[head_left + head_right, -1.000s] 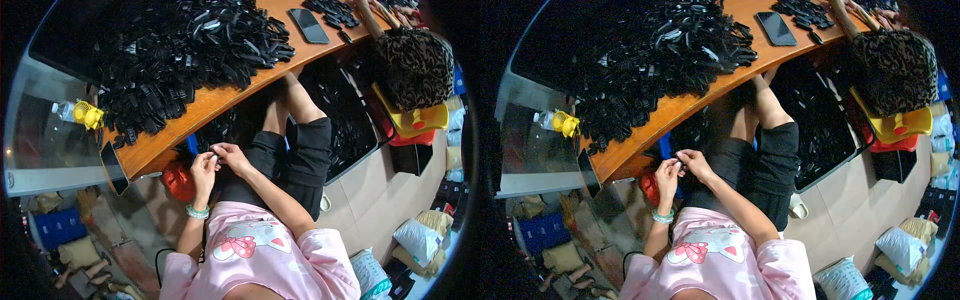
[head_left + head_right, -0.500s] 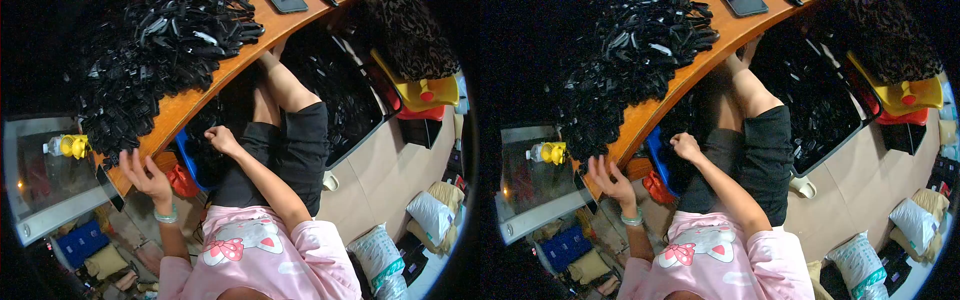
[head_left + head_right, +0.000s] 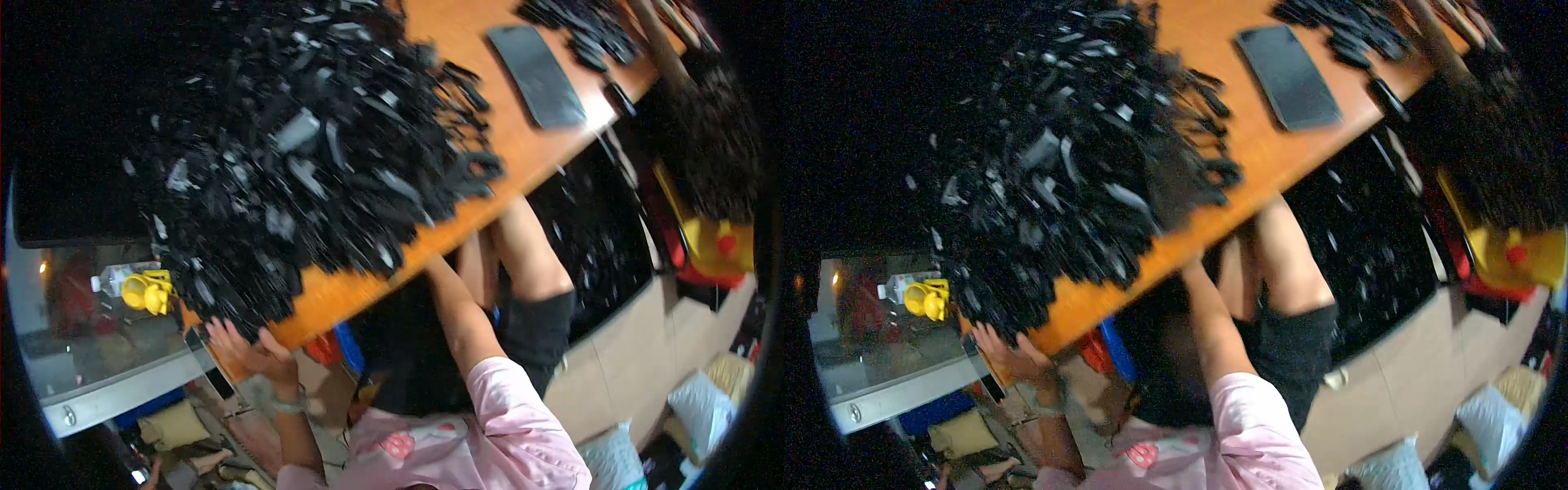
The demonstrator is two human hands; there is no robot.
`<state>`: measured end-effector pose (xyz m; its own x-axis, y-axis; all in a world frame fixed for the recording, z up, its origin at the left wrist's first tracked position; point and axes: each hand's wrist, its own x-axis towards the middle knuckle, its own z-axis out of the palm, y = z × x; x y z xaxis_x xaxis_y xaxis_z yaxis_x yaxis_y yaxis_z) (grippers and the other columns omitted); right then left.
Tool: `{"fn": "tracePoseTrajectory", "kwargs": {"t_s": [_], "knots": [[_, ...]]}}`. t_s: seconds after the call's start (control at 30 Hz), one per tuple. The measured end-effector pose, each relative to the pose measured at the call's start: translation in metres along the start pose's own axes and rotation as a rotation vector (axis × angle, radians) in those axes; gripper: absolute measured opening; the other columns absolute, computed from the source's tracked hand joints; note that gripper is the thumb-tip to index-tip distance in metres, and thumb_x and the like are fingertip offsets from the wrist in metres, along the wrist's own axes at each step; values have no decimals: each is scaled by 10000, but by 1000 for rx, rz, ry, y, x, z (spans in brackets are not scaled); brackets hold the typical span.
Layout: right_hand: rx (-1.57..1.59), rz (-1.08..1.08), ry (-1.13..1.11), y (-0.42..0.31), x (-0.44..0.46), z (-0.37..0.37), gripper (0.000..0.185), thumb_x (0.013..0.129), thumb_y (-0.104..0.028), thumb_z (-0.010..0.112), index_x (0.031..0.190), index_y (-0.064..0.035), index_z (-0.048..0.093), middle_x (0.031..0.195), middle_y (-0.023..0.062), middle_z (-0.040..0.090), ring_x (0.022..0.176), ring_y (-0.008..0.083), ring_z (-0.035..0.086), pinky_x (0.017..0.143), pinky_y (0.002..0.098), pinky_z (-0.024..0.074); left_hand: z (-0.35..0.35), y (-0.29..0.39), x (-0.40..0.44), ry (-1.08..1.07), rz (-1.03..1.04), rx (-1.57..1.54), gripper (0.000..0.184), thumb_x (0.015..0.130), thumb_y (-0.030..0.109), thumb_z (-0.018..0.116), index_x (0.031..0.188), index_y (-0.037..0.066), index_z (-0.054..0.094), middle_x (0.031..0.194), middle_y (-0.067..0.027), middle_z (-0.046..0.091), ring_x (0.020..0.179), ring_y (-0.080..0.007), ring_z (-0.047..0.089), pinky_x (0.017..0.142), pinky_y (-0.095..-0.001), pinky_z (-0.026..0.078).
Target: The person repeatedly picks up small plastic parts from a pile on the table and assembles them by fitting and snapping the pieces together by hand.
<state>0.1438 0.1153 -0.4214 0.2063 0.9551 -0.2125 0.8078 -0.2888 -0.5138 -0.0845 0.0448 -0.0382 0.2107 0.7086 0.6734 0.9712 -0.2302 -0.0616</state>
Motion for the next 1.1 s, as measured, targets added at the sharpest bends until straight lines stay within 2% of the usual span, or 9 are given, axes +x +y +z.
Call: {"fn": "tracePoseTrajectory", "kwargs": {"t_s": [0.07,0.1,0.23,0.3,0.37,0.53,0.7,0.8,1.1], "knots": [[-40,69,-91,-6,32,-15,325,916,-270,418,1144,-102,577,1207,139,574,1113,306,543,931,425,425,2,-2,-6,-16,-113,-90,516,944,286,423,1328,-48,341,1397,-231,339,1317,-408,282,1086,-548,171],[-61,75,-121,-18,54,-21,323,915,-269,419,1140,-101,578,1203,139,576,1108,307,545,926,425,428,-6,0,-4,-87,-78,29,536,950,338,411,1321,-43,348,1384,-236,350,1310,-410,292,1076,-549,193],[-160,114,-197,-22,115,-3,316,910,-266,425,1127,-97,582,1186,139,584,1089,313,553,907,426,437,-6,-7,-19,-80,-98,61,541,952,365,391,1311,-38,353,1361,-246,367,1290,-428,311,1063,-554,218],[-188,132,-218,-24,134,4,313,908,-265,428,1120,-96,584,1177,139,587,1079,316,557,897,426,441,-9,-7,-25,-135,-197,-28,541,945,373,399,1305,-27,355,1344,-256,377,1271,-447,327,1048,-565,238],[-204,140,-225,-22,144,9,309,906,-263,431,1114,-94,586,1169,139,591,1070,319,560,888,426,446,-19,-4,-22,-189,-184,8,536,939,369,405,1302,-23,359,1341,-259,379,1263,-456,332,1041,-575,242],[-221,136,-243,-16,141,13,301,901,-259,438,1097,-90,591,1147,138,600,1046,326,570,863,427,457,-29,5,-13,-301,-174,78,516,926,348,423,1288,-16,376,1336,-263,382,1247,-472,340,1028,-593,249],[-233,106,-241,-23,130,7,293,896,-255,445,1080,-86,596,1126,138,609,1022,333,579,839,427,469,-14,-5,-30,-170,-232,35,484,914,309,446,1269,-15,393,1331,-261,388,1240,-472,348,1024,-586,258],[-256,115,-257,-18,126,10,288,893,-253,449,1070,-83,599,1113,137,615,1008,337,585,825,428,476,-16,-2,-16,-178,-161,32,468,905,285,453,1258,-17,402,1328,-260,393,1238,-471,352,1028,-579,261],[-267,89,-260,-18,107,-3,274,883,-246,462,1040,-76,608,1075,136,631,965,350,602,781,429,496,-16,0,-14,-160,-165,46,447,892,269,462,1231,-21,427,1307,-250,413,1228,-457,364,1025,-578,271]]}}
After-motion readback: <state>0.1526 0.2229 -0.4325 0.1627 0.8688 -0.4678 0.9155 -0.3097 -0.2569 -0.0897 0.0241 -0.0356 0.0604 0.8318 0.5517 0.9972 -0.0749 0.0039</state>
